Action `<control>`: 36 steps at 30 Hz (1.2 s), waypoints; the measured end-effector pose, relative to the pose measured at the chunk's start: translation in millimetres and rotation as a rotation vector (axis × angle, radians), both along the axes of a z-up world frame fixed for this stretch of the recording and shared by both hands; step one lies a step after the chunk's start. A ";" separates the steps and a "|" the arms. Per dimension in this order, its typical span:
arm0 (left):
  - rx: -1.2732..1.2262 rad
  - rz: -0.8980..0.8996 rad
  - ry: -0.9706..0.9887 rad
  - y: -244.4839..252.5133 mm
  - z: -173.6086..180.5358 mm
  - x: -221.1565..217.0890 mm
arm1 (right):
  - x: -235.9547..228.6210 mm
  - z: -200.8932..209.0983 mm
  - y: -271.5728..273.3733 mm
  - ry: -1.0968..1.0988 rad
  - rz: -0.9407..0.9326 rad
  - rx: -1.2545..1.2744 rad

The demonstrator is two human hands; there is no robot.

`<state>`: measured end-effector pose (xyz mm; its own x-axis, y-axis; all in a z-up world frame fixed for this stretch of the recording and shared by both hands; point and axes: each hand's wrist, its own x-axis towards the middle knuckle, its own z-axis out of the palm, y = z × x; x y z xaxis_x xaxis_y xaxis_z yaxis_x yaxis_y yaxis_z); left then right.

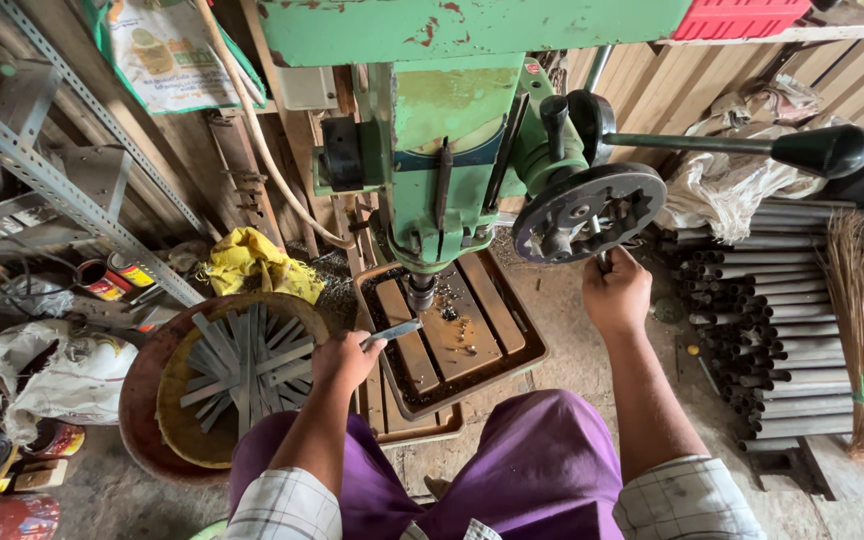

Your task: The person operates a drill press to drill holes into small metal bars. They pick up each bar, position it under the drill bit, lower the drill to make a hole, then place the finished bar into a nearby container.

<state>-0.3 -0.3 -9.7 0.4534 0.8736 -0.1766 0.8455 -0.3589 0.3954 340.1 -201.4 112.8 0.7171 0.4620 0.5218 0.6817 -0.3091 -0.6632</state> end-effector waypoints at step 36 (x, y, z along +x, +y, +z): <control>-0.037 0.018 0.002 0.0 5.1 0.8 | 8.9 -13.8 14.8 -0.047 -0.019 -0.009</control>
